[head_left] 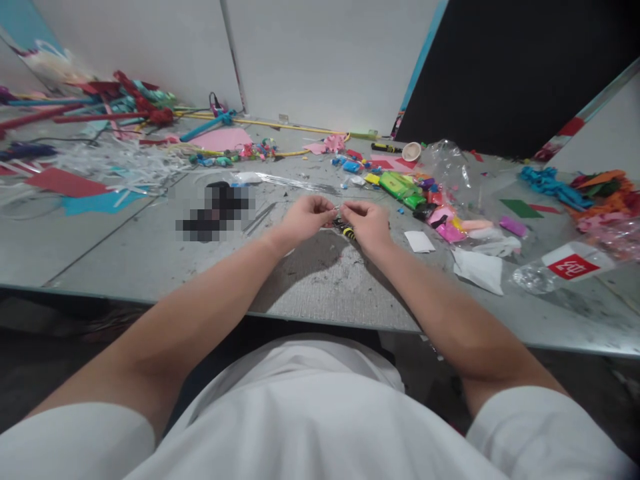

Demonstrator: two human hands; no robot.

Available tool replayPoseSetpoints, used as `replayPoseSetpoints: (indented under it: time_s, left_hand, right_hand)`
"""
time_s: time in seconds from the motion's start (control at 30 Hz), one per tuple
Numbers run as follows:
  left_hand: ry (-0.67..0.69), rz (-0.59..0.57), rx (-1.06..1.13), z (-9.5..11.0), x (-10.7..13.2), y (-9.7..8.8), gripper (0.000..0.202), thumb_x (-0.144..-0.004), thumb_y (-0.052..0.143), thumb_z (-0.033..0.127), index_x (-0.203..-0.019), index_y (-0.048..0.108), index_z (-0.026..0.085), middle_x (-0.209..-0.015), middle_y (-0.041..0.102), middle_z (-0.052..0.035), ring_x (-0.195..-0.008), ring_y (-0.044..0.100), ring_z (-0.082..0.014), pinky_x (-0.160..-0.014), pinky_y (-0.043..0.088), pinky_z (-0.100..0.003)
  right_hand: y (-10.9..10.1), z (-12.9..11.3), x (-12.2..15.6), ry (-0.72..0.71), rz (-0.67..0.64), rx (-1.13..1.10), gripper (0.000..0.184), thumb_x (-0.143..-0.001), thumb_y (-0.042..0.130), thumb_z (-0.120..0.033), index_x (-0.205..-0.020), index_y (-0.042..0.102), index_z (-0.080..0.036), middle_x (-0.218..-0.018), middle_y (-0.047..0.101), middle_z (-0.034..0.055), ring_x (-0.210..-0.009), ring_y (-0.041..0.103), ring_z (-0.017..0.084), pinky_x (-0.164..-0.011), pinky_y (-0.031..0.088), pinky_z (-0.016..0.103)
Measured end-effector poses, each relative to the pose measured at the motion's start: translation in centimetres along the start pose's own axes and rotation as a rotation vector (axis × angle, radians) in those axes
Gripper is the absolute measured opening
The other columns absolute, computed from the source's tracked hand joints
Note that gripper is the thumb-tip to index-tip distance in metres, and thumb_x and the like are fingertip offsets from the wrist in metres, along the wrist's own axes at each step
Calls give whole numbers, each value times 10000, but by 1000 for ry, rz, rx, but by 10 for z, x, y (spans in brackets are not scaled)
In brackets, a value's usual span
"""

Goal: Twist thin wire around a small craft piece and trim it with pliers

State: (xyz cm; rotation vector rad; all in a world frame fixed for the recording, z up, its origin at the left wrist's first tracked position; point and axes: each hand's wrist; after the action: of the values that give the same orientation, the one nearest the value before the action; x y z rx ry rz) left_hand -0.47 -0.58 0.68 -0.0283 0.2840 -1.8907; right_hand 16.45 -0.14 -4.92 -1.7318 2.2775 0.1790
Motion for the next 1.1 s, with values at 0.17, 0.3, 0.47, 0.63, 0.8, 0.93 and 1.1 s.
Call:
replayPoseSetpoints:
  time_s: [0.17, 0.3, 0.47, 0.63, 0.8, 0.93, 1.1]
  left_hand:
    - [4, 14, -39, -1, 1, 2, 208, -937, 709, 62, -754, 665, 150, -632, 653, 9, -614, 598, -98, -643, 468, -229]
    - [-4, 32, -35, -1, 1, 3, 197, -936, 715, 68, -771, 654, 154, -648, 651, 12, -637, 616, -106, -678, 481, -244]
    - [-18, 40, -18, -1, 2, 5, 191, -931, 717, 68, -773, 652, 154, -664, 666, 3, -653, 626, -118, -713, 505, -263]
    - [-27, 56, 13, -2, 2, 7, 189, -942, 697, 56, -786, 653, 153, -680, 660, 10, -646, 626, -105, -707, 505, -252]
    - [-54, 48, 21, -4, 1, 9, 235, -947, 690, 56, -739, 641, 155, -628, 645, 1, -614, 609, -111, -671, 479, -258]
    - [-78, 39, 21, -3, 2, 10, 248, -948, 678, 38, -725, 656, 145, -622, 645, -1, -599, 588, -103, -673, 474, -255]
    - [-96, 20, 26, 1, 4, 9, 235, -928, 727, 48, -716, 680, 140, -602, 643, 3, -567, 551, -92, -668, 472, -241]
  right_hand:
    - [1, -4, 2, 55, -19, -44, 248, -789, 833, -412, -920, 813, -202, -878, 810, 57, -854, 761, 239, -918, 618, 462]
    - [0, -12, 2, 116, -35, -90, 174, -791, 838, -343, -877, 789, -200, -767, 773, 27, -748, 715, 193, -839, 617, 403]
    - [3, -12, 0, 169, -37, -149, 158, -793, 851, -303, -856, 755, -195, -799, 776, 27, -747, 714, 166, -845, 623, 380]
    - [5, -8, -2, 181, -22, -168, 185, -789, 860, -323, -877, 763, -192, -827, 779, 34, -832, 743, 187, -891, 616, 392]
    - [4, -7, -1, 180, -32, -159, 167, -787, 845, -330, -834, 751, -200, -779, 759, 19, -816, 742, 192, -884, 613, 398]
    - [2, -10, 0, 183, -57, -139, 173, -776, 852, -317, -791, 724, -202, -756, 741, 13, -740, 719, 177, -832, 606, 382]
    - [-2, -15, -1, 193, -91, -123, 173, -757, 860, -277, -741, 704, -205, -688, 716, 8, -679, 692, 167, -749, 597, 347]
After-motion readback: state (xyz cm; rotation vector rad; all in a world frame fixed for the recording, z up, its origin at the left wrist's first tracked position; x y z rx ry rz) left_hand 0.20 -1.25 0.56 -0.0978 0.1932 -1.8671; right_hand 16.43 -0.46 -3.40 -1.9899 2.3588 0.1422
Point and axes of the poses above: each hand's wrist, its own x-axis away from the middle knuckle, its own y-axis out of the palm, z = x × y
